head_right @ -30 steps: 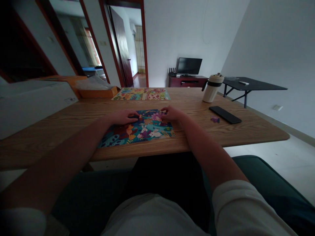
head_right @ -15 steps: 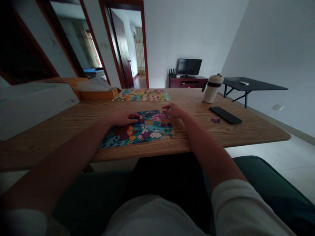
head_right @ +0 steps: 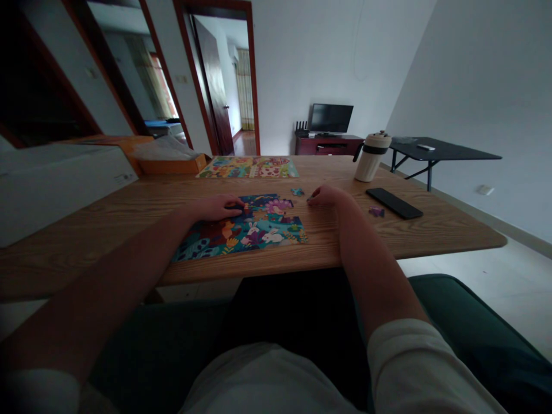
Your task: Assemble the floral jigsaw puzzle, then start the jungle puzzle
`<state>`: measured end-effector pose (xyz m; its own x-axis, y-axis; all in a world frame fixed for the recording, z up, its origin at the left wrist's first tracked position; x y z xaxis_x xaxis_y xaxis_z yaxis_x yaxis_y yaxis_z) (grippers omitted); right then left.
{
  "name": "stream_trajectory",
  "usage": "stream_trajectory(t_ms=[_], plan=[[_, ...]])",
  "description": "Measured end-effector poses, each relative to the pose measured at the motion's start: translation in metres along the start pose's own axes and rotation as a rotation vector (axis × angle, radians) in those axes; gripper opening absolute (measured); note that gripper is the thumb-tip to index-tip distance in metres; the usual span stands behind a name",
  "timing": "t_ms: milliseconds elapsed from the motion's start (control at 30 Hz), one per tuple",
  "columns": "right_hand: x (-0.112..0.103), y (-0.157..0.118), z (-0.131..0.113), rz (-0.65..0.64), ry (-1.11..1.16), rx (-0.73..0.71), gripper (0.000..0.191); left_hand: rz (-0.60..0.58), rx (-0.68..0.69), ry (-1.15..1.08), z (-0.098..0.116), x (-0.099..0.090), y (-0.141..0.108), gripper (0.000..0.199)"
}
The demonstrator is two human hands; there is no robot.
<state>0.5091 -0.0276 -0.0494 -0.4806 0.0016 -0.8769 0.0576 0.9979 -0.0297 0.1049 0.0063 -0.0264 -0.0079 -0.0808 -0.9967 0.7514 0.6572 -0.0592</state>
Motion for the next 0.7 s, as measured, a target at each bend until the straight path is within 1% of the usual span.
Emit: stream_trajectory(t_ms=[100,233,400,467,600,700], plan=[[0.001,-0.001,-0.005,0.027,0.007,-0.061,0.011,0.011,0.001,0.005,-0.001,0.001,0.0,0.05],[0.001,-0.012,-0.021,0.06,0.047,-0.104,0.02,0.009,0.014,0.001,0.0,0.001,0.0,0.048],[0.002,-0.029,-0.051,-0.082,0.17,-0.183,0.021,-0.004,0.0,0.004,0.0,0.0,0.001,0.051],[0.002,-0.033,-0.06,-0.089,0.205,-0.2,0.024,0.0,0.006,0.004,0.0,0.0,0.001,0.05],[0.004,-0.036,-0.065,-0.006,0.28,-0.216,0.021,0.013,0.014,0.006,0.0,0.001,0.001,0.049],[0.009,-0.03,-0.066,0.144,0.327,-0.233,0.026,0.003,0.007,0.004,0.001,0.0,0.001,0.048]])
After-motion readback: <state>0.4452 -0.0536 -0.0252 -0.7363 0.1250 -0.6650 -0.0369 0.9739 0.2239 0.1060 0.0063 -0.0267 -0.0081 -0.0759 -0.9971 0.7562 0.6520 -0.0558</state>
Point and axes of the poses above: each hand's wrist, its own y-axis towards the middle knuckle, its own x-axis out of the palm, z = x × y, the point moved 1 cm from there along y, towards the middle knuckle, and after that the axes turned 8 degrees about y, right-handed, at the moved point
